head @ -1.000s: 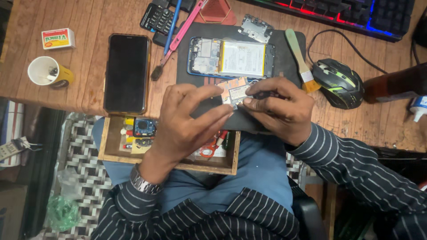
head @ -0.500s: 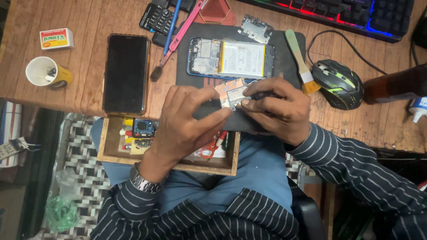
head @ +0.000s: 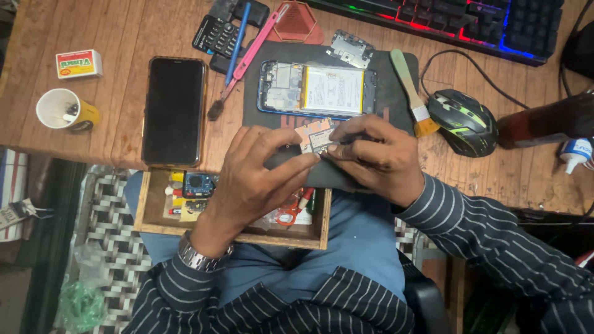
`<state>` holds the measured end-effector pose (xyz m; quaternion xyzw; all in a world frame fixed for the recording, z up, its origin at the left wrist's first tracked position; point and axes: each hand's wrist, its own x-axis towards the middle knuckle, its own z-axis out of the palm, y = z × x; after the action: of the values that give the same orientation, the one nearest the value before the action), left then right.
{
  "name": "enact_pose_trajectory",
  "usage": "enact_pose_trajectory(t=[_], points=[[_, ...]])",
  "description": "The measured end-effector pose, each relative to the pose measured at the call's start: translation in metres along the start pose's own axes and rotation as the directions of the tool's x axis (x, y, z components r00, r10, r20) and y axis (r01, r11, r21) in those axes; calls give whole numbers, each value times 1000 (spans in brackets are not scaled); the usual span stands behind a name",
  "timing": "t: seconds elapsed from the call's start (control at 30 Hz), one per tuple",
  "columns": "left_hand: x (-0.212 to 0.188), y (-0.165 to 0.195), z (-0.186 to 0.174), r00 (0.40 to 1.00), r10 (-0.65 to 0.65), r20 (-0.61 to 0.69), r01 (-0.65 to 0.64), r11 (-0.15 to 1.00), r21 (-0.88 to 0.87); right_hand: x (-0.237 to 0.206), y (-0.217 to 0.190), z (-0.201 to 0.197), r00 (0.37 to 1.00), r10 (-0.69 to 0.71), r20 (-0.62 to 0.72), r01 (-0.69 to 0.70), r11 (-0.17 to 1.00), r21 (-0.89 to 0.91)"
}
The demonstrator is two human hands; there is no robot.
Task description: The person cleans a small circuit board with a brush and liquid, then uses tweezers to adjust components on the board. The work is performed on a mat with a disassembled phone and other tools nearby.
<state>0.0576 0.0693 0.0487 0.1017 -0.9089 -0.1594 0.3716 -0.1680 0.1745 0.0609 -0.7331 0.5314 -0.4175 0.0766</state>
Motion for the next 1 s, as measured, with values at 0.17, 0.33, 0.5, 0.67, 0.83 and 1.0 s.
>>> enact_pose_trajectory(t=[0.17,0.33,0.5,0.67,0.83,1.0], points=[[0,0,-1,1000,-3,-8,3,1000,-8,1,-1,0,1000,-1,5,1,1000,-13],[0,1,-2,1000,2,-11,-2,1000,-11,0,-2,2,1000,7,2,-7,1000,1],[2,4,-5,1000,-7,2,7,1000,4,0,-2,2,1000,4,-3,-4,1000,0],[5,8,-7,997,-32,-73,29,999,-42,2,-5,-2,999,35,-18,-35,999,37],[7,14,-9,979,-160,-129,138,977,-161,5,-13,-3,996,92,22,-94,989,114],[7,18,-9,922,-379,-76,343,894,-287,12,-12,-6,876,427,226,-483,794,370]])
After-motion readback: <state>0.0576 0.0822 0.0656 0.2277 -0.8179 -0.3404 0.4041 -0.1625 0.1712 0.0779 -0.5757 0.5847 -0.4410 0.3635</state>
